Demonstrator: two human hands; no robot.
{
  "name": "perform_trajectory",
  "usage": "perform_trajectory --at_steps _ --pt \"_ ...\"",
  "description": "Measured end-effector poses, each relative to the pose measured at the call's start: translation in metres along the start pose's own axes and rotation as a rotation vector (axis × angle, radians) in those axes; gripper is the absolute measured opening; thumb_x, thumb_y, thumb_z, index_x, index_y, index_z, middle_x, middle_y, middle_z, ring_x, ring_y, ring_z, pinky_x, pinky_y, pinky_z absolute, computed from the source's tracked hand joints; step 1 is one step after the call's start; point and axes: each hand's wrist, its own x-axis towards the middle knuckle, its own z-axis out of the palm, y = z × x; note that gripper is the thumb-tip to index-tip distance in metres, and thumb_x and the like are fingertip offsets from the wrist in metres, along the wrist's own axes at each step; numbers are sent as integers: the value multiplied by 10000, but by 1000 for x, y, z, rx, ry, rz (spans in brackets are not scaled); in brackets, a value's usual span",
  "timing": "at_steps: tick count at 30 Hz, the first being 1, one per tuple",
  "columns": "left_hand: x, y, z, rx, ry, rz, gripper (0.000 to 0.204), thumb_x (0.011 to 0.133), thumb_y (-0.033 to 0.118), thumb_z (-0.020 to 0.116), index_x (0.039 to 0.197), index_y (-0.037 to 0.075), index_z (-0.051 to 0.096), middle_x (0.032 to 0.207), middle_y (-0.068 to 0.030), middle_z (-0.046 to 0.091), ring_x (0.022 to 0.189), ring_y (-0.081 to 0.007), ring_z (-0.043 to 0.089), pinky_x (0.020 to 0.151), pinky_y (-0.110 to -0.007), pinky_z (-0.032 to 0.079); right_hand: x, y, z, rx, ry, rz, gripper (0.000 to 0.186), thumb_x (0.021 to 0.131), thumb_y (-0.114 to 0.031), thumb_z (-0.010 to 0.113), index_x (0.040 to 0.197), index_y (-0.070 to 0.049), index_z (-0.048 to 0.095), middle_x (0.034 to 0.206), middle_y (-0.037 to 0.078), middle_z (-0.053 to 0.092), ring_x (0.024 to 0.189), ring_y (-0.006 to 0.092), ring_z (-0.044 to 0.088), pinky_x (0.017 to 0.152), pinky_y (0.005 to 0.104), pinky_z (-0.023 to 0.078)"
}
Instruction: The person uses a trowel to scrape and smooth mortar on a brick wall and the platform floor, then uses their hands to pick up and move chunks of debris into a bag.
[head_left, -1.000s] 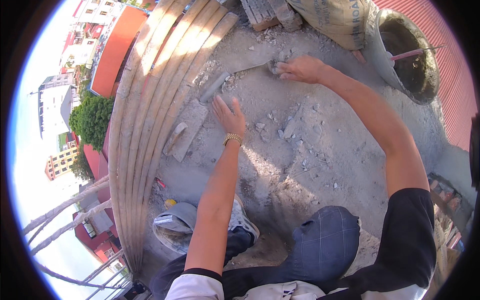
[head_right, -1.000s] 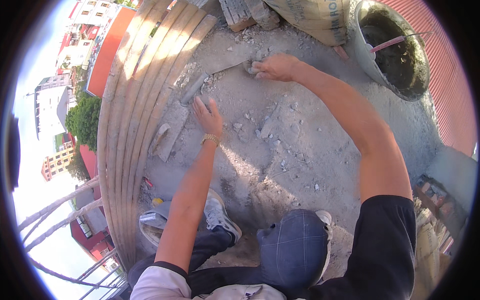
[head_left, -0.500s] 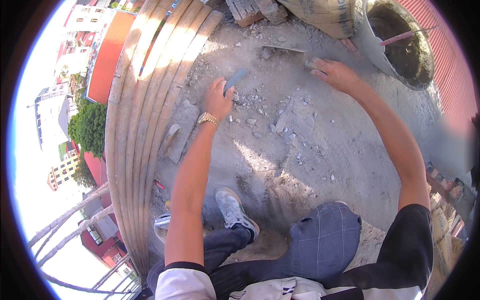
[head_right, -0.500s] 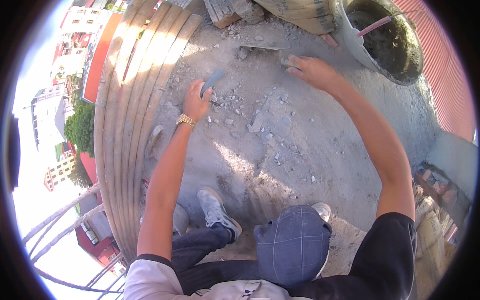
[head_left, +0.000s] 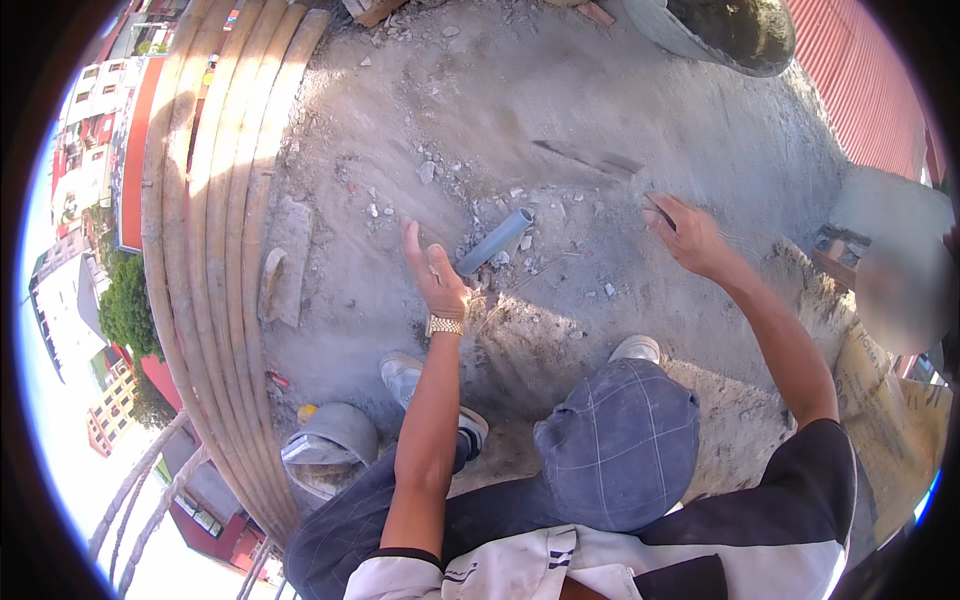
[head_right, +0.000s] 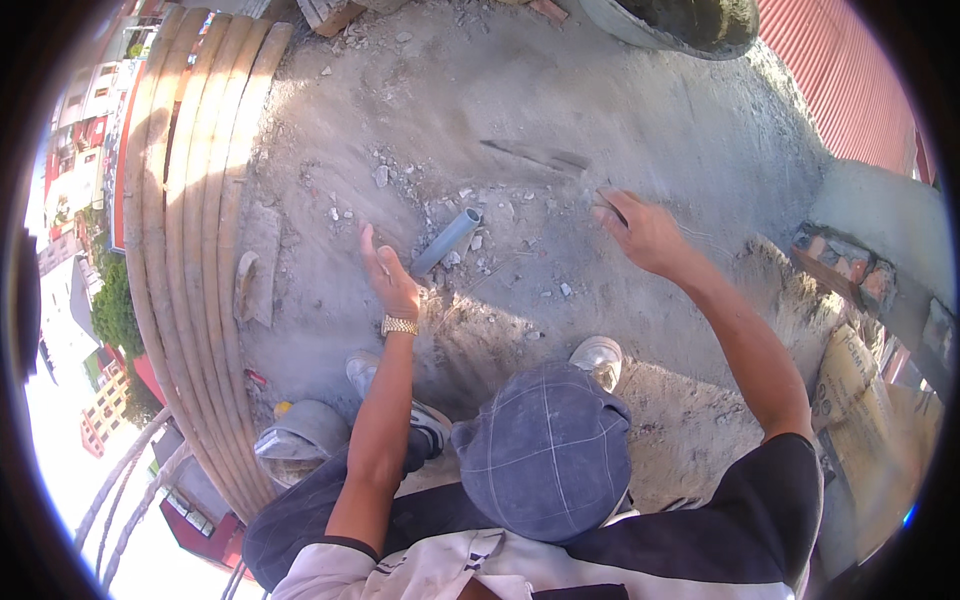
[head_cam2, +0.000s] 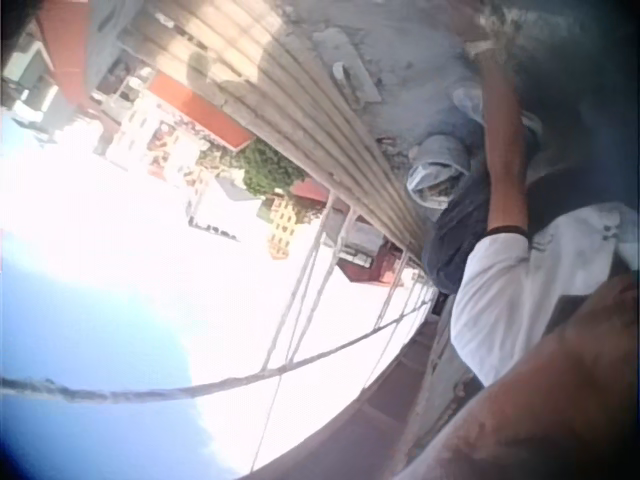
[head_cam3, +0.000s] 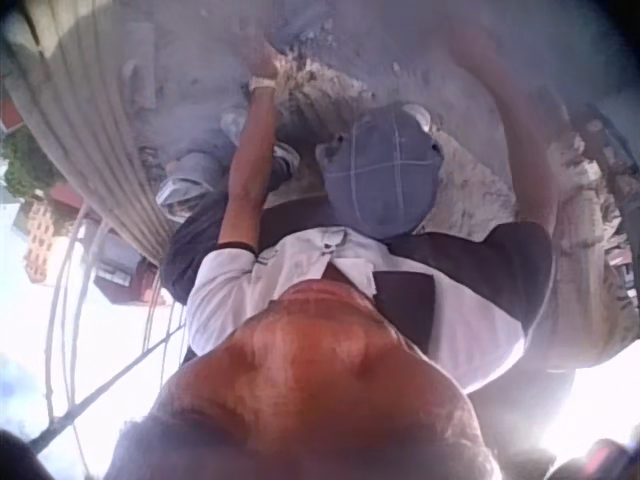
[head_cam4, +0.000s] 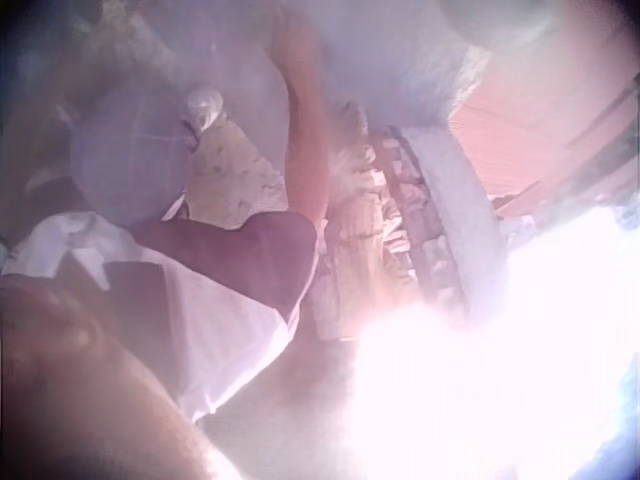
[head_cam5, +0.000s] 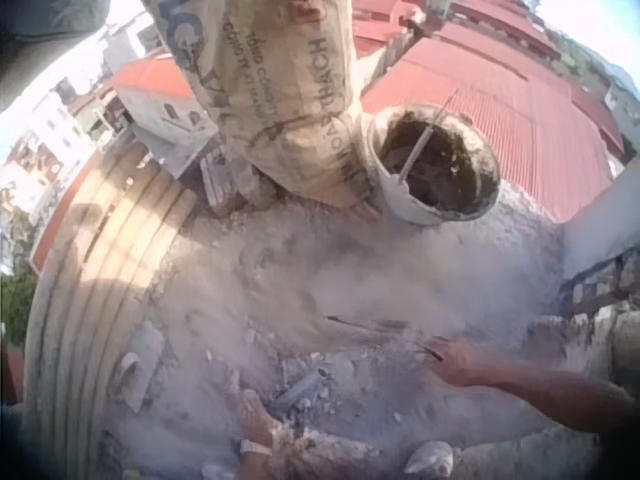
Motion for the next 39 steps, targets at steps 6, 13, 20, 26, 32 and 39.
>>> perform_trajectory --at_steps 6,13,20,26,32,39 --pt "30 24 22 168 -156 66 791 981 620 430 1496 22 380 1557 -226 360 1477 -408 262 1210 -546 145 -43 -32 53 367 -24 399 584 1052 -535 384 1032 13 585 859 237 629 813 347 621 762 463 477" --pt "28 58 79 182 -120 79 734 800 498 773 1322 17 585 1428 -215 513 1343 -389 455 1132 -479 334 -14 -117 142 636 123 321 556 1046 -461 412 1078 66 583 956 352 637 945 512 624 828 532 479" --pt "40 107 69 -123 -114 -122 624 774 335 839 1214 -54 629 1230 -185 653 1085 -336 647 945 -415 499 -26 -159 98 683 150 379 491 1050 -422 435 1039 48 576 883 297 623 857 449 617 777 502 470" --pt "64 241 28 -171 -251 0 510 793 231 838 1164 -60 643 1174 -187 672 1029 -328 660 901 -413 510 -83 -232 -16 586 275 346 335 981 -238 511 1167 36 558 1008 255 592 894 424 639 778 477 510" --pt "50 426 -23 -297 -403 140 479 831 241 831 1184 -29 653 1016 -115 715 848 -183 666 760 -352 541 -191 -318 -152 866 513 515 407 1045 -345 469 1132 47 539 963 314 634 901 468 644 769 513 493" --pt "-35 654 -20 -261 -630 315 479 837 287 829 1150 -39 671 1013 -116 738 838 -185 690 761 -348 547 -366 -354 -310 839 760 610 414 1041 -368 471 1077 42 517 917 312 636 912 491 623 766 520 469"
